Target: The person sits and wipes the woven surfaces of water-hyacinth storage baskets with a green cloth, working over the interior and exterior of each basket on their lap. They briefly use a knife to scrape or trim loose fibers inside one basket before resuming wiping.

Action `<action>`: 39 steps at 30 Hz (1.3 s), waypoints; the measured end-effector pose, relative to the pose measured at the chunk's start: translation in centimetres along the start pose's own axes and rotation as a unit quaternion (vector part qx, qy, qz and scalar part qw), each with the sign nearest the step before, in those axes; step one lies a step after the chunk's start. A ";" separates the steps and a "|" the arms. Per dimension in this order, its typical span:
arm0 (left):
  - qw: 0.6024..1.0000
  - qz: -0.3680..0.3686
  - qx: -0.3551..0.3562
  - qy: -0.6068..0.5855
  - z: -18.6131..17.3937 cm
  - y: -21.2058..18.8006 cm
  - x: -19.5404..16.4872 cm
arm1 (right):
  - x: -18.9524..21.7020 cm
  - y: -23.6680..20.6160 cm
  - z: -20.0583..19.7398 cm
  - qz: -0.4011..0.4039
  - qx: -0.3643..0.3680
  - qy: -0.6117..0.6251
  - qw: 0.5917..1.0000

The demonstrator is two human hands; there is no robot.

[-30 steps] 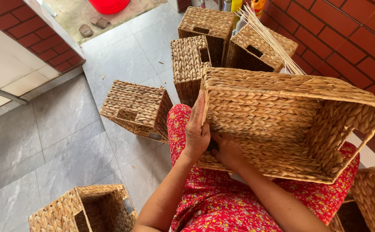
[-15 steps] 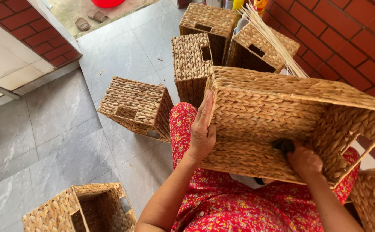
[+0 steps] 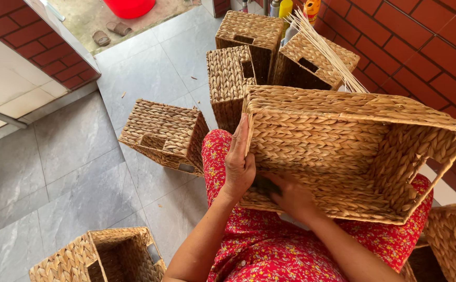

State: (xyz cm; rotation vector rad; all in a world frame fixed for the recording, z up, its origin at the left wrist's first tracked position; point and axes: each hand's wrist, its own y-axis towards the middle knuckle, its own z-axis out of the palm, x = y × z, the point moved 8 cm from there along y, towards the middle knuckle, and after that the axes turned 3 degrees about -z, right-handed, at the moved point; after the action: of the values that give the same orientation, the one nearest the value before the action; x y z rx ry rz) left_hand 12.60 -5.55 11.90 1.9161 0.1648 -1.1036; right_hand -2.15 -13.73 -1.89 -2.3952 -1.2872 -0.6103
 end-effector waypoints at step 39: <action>1.000 -0.005 0.003 0.006 0.5 0.5 0.2 | -25.8 -4.6 -6.1 0.318 0.047 -0.291 0.901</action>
State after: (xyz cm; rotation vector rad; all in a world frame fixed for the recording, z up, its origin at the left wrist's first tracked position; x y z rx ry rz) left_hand 12.69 -6.31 11.96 1.9294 0.1793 -1.1010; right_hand -20.02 -32.20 -9.76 -2.7845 -0.5855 0.3745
